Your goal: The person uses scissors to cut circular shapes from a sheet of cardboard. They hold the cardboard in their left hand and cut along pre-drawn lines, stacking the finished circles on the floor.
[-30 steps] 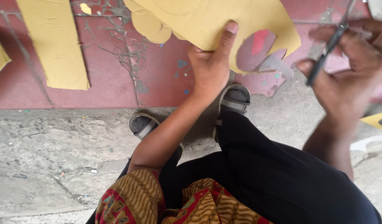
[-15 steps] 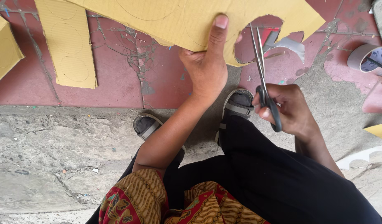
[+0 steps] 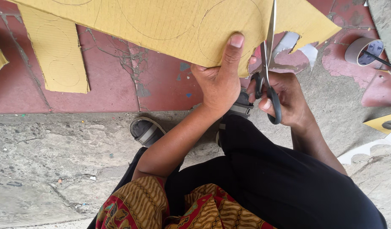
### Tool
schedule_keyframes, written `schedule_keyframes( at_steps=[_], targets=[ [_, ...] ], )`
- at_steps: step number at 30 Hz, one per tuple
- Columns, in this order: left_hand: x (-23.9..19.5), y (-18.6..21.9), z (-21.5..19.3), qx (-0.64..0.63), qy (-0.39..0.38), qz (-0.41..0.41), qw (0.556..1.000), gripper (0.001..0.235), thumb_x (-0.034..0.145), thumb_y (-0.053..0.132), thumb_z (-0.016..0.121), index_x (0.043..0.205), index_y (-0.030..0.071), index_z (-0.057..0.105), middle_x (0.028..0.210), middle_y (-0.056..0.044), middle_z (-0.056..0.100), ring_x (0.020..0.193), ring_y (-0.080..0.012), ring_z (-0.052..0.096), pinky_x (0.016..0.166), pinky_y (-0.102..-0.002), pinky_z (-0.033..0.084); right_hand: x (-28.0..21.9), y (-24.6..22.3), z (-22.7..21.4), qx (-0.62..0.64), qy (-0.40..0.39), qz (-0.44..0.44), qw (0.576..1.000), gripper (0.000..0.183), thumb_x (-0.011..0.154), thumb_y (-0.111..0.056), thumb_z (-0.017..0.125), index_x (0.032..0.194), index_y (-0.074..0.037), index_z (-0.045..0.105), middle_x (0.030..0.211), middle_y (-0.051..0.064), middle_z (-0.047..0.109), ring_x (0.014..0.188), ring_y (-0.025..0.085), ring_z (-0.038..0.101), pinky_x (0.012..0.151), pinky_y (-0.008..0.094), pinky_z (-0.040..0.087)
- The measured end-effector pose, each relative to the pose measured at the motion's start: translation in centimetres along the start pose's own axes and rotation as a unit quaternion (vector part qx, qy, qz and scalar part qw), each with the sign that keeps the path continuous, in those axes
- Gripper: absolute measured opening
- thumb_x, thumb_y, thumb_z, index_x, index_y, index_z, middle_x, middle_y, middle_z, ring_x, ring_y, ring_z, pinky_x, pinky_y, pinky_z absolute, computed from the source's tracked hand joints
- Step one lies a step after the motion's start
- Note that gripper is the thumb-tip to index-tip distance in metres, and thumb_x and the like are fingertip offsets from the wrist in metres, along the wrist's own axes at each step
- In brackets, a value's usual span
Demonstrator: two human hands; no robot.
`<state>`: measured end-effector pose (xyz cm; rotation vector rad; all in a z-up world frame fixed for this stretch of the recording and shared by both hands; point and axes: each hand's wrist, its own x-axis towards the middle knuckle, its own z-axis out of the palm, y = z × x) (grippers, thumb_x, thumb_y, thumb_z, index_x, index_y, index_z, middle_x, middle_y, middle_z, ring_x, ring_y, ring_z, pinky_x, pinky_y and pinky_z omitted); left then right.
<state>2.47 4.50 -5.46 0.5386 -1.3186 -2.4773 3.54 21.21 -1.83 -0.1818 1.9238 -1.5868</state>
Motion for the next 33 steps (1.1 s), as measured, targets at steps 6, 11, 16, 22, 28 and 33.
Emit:
schedule_keyframes(
  at_steps=[6,11,16,22,28,33],
  targets=[
    [0.2,0.0,0.1,-0.028,-0.003,-0.005,1.000,0.031,0.106,0.027,0.075,0.106,-0.004,0.069,0.091,-0.011,0.074,0.078,-0.0147,0.074,0.068,-0.028,0.062,0.2,0.0,-0.4,-0.056,-0.012,0.015,0.998,0.073,0.082,-0.075,0.067,0.096,-0.004,0.069,0.076,0.003,0.066,0.065,0.010,0.062,0.058,0.026,0.045],
    [-0.2,0.0,0.5,-0.011,-0.007,-0.004,1.000,0.034,0.107,0.028,0.074,0.107,-0.006,0.068,0.088,-0.014,0.074,0.077,-0.0155,0.075,0.067,-0.027,0.061,0.4,0.1,0.4,-0.010,-0.001,-0.016,1.000,0.076,0.086,-0.076,0.067,0.096,-0.001,0.068,0.078,0.004,0.065,0.069,0.011,0.061,0.060,0.026,0.044],
    [-0.5,-0.2,0.6,-0.046,-0.005,-0.021,0.999,0.034,0.104,0.029,0.074,0.105,-0.004,0.066,0.083,-0.013,0.073,0.072,-0.0144,0.075,0.062,-0.026,0.063,0.2,0.2,0.8,-0.001,0.020,-0.012,1.000,0.075,0.087,-0.078,0.066,0.094,-0.003,0.067,0.079,0.002,0.066,0.069,0.009,0.062,0.060,0.024,0.045],
    [-0.6,-0.8,0.3,-0.023,0.005,-0.002,1.000,0.033,0.106,0.029,0.076,0.107,-0.002,0.067,0.093,-0.009,0.072,0.082,-0.0115,0.072,0.072,-0.025,0.060,-0.3,0.7,0.9,-0.076,0.073,-0.014,0.994,0.066,0.089,-0.067,0.071,0.081,-0.002,0.065,0.062,0.001,0.055,0.050,0.008,0.049,0.048,0.025,0.034],
    [0.1,-0.6,0.2,0.032,-0.021,-0.036,0.999,0.033,0.105,0.031,0.076,0.104,-0.002,0.071,0.089,-0.007,0.073,0.079,-0.0093,0.072,0.068,-0.023,0.059,0.2,0.6,1.2,-0.041,0.050,-0.083,0.994,0.063,0.098,-0.066,0.063,0.087,-0.004,0.065,0.072,0.000,0.063,0.062,0.009,0.058,0.056,0.026,0.042],
    [0.2,0.4,0.9,0.002,-0.044,-0.076,0.996,0.034,0.101,0.028,0.077,0.101,-0.005,0.072,0.083,-0.008,0.072,0.066,-0.0098,0.070,0.056,-0.026,0.062,-0.1,0.5,1.3,-0.028,0.069,-0.087,0.993,0.062,0.103,-0.064,0.063,0.089,-0.004,0.064,0.074,0.002,0.063,0.062,0.009,0.059,0.056,0.025,0.044]
  ],
)
